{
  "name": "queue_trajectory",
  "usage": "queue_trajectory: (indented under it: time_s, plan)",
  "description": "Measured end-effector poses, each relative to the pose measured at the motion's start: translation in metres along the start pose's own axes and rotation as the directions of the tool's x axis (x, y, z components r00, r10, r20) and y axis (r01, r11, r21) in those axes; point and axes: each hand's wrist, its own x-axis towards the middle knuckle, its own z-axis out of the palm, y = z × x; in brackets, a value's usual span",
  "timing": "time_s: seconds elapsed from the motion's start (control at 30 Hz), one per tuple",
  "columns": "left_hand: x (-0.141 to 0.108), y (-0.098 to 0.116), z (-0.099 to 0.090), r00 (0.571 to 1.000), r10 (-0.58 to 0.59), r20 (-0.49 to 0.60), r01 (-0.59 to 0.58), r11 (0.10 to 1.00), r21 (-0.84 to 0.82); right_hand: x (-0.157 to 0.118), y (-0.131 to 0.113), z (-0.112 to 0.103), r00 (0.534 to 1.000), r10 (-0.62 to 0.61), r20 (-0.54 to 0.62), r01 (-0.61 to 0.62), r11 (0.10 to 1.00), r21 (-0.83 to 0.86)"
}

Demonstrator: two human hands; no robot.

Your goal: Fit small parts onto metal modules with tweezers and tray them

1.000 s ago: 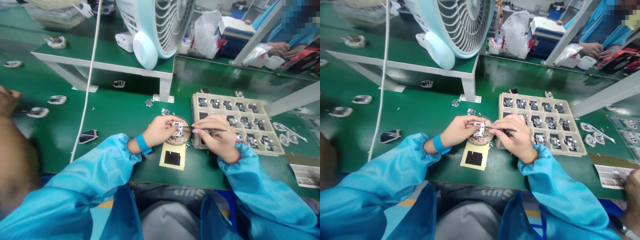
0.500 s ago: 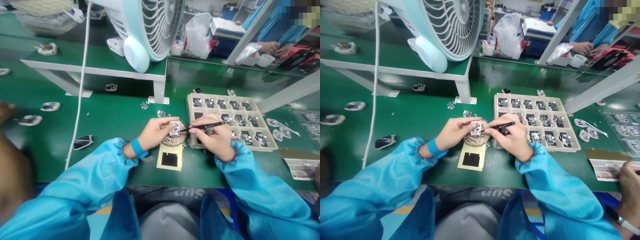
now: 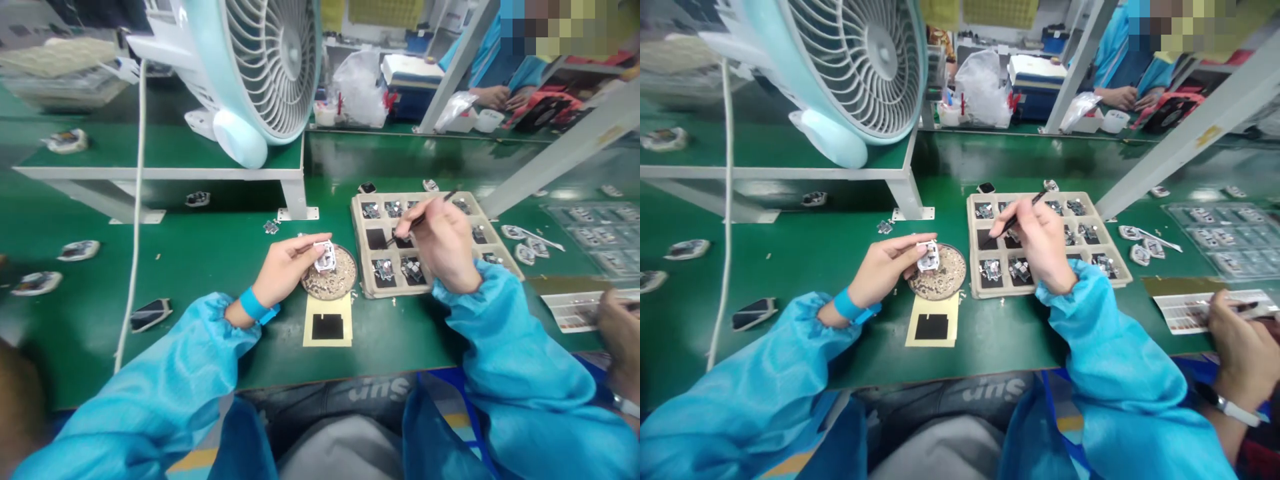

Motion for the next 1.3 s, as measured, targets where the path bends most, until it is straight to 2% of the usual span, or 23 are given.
queue_trajectory:
  time_s: [0.07, 0.1, 0.17, 0.27, 0.37, 0.43, 0.57, 0.73, 0.8, 0.9, 1.0, 1.1, 1.2, 1.3]
  plan:
    - [0.0, -0.001, 0.002, 0.999, -0.036, 0.029, 0.038, 0.997, -0.065, 0.006, 0.002, -0.007, 0.984, -0.114, -0.139, 0.087, 0.978, -0.189]
    - [0.0, -0.002, 0.003, 0.998, -0.05, 0.048, 0.054, 0.993, -0.103, 0.009, 0.004, -0.008, 0.978, -0.157, -0.137, 0.107, 0.943, -0.316]
    - [0.001, -0.005, 0.005, 0.994, -0.071, 0.083, 0.085, 0.98, -0.18, 0.017, 0.011, -0.007, 0.986, -0.167, -0.026, 0.127, 0.829, -0.544]
    - [0.002, -0.011, 0.006, 0.989, -0.104, 0.105, 0.127, 0.961, -0.244, 0.03, 0.021, 0.002, 0.985, 0.002, 0.173, 0.132, 0.635, -0.761]
    - [0.004, -0.014, 0.005, 0.99, -0.106, 0.095, 0.124, 0.971, -0.206, 0.044, 0.029, 0.011, 0.951, 0.201, 0.233, 0.112, 0.481, -0.869]
    - [0.005, -0.015, 0.003, 0.991, -0.091, 0.095, 0.104, 0.983, -0.151, 0.05, 0.032, 0.015, 0.934, 0.259, 0.247, 0.112, 0.444, -0.889]
    - [0.004, -0.013, 0.003, 0.991, -0.083, 0.102, 0.094, 0.99, -0.109, 0.053, 0.04, 0.013, 0.958, 0.208, 0.196, 0.068, 0.501, -0.863]
    - [0.003, -0.011, 0.004, 0.99, -0.102, 0.101, 0.115, 0.984, -0.133, 0.046, 0.046, 0.001, 0.996, 0.003, 0.084, 0.059, 0.683, -0.728]
    - [0.002, -0.009, 0.005, 0.989, -0.114, 0.095, 0.126, 0.982, -0.138, 0.04, 0.036, 0.002, 0.998, -0.053, 0.03, 0.06, 0.773, -0.632]
    - [0.0, -0.004, 0.006, 0.991, -0.124, 0.058, 0.133, 0.976, -0.174, 0.027, 0.008, 0.013, 0.999, -0.035, -0.009, 0.028, 0.906, -0.423]
    - [-0.001, 0.001, 0.007, 0.992, -0.126, 0.013, 0.126, 0.968, -0.219, 0.009, -0.019, 0.03, 0.984, 0.017, 0.178, 0.033, 0.962, -0.27]
    - [-0.001, 0.002, 0.007, 0.993, -0.118, -0.012, 0.111, 0.963, -0.246, -0.003, -0.027, 0.04, 0.95, 0.057, 0.307, -0.005, 0.986, -0.168]
    - [0.0, 0.001, 0.006, 0.994, -0.107, -0.023, 0.098, 0.963, -0.253, -0.003, -0.022, 0.037, 0.931, 0.168, 0.325, -0.097, 0.969, -0.226]
    - [0.0, -0.001, 0.006, 0.996, -0.084, -0.021, 0.077, 0.971, -0.225, 0.003, -0.017, 0.027, 0.879, 0.274, 0.389, -0.155, 0.938, -0.31]
